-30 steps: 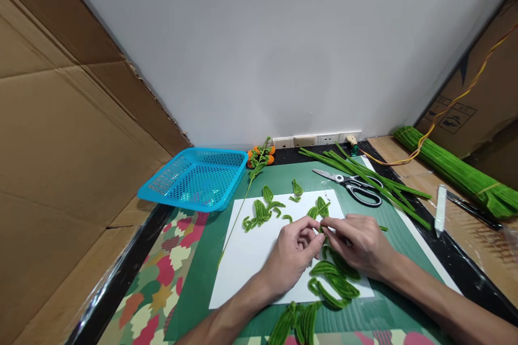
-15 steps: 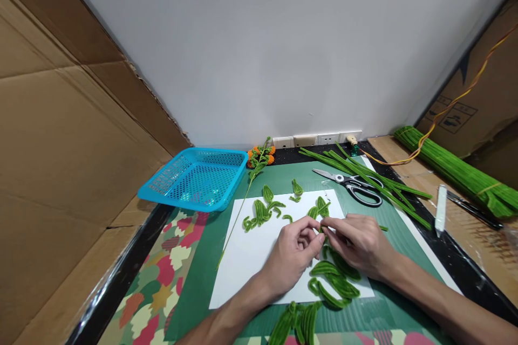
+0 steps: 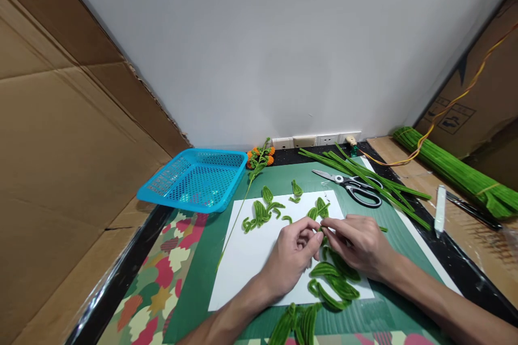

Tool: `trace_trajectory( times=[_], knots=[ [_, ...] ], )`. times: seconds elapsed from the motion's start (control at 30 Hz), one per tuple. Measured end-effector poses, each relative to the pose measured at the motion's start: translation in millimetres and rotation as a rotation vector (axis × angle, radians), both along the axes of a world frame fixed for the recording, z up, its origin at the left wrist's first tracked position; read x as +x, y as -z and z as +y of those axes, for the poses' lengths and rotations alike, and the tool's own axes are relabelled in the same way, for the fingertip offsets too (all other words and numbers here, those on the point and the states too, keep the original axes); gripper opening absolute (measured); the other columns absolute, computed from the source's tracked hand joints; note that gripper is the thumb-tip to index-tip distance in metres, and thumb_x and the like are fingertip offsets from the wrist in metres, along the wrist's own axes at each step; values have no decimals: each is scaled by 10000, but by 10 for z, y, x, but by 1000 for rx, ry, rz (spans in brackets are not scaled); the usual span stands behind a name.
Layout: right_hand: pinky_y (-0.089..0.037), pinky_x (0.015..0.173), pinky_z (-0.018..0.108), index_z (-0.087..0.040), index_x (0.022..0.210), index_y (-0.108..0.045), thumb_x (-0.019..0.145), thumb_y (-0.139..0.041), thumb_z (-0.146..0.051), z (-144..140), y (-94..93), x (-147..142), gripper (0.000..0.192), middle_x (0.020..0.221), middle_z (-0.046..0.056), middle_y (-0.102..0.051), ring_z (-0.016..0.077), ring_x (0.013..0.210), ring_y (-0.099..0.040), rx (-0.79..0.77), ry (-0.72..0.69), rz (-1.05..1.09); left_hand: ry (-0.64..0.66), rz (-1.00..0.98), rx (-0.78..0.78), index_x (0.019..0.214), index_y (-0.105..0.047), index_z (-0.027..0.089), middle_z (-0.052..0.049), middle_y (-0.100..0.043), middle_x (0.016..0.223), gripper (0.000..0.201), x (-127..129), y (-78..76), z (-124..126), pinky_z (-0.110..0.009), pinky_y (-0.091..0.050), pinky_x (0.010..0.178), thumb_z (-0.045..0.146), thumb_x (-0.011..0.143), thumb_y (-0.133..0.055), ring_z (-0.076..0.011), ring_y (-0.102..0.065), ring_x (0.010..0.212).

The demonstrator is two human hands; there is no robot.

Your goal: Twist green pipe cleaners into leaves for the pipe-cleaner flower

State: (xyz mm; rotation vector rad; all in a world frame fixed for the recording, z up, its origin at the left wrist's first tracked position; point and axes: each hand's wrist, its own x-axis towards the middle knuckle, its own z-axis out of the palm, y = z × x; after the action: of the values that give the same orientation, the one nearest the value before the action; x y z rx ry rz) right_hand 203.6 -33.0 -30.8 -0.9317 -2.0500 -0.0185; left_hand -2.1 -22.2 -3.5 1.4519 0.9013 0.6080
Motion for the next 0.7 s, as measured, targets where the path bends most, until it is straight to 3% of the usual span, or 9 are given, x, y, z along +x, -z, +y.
trace_trajectory(
  times=[0.27,0.7],
  knots=[
    [-356,575,265,-133,1048,-688,1049,-556,-133,-10,3,4,132,631,-7,-661,112,492,-494,-6,-7,0,-31,9,35,927,-575,184,25,-600,684,404,9,-3,0,-230,-386,532,551,1072,-484,-96,-477,521],
    [-340,558,289,-173,1019,-653,1046,-554,-122,-19,19,-2,114,640,-15,-664,119,500,-503,6,-45,4,-27,12,11,876,-568,180,7,-606,698,325,-9,9,-1,-216,-390,545,471,1018,-599,-104,-495,562]
  ],
)
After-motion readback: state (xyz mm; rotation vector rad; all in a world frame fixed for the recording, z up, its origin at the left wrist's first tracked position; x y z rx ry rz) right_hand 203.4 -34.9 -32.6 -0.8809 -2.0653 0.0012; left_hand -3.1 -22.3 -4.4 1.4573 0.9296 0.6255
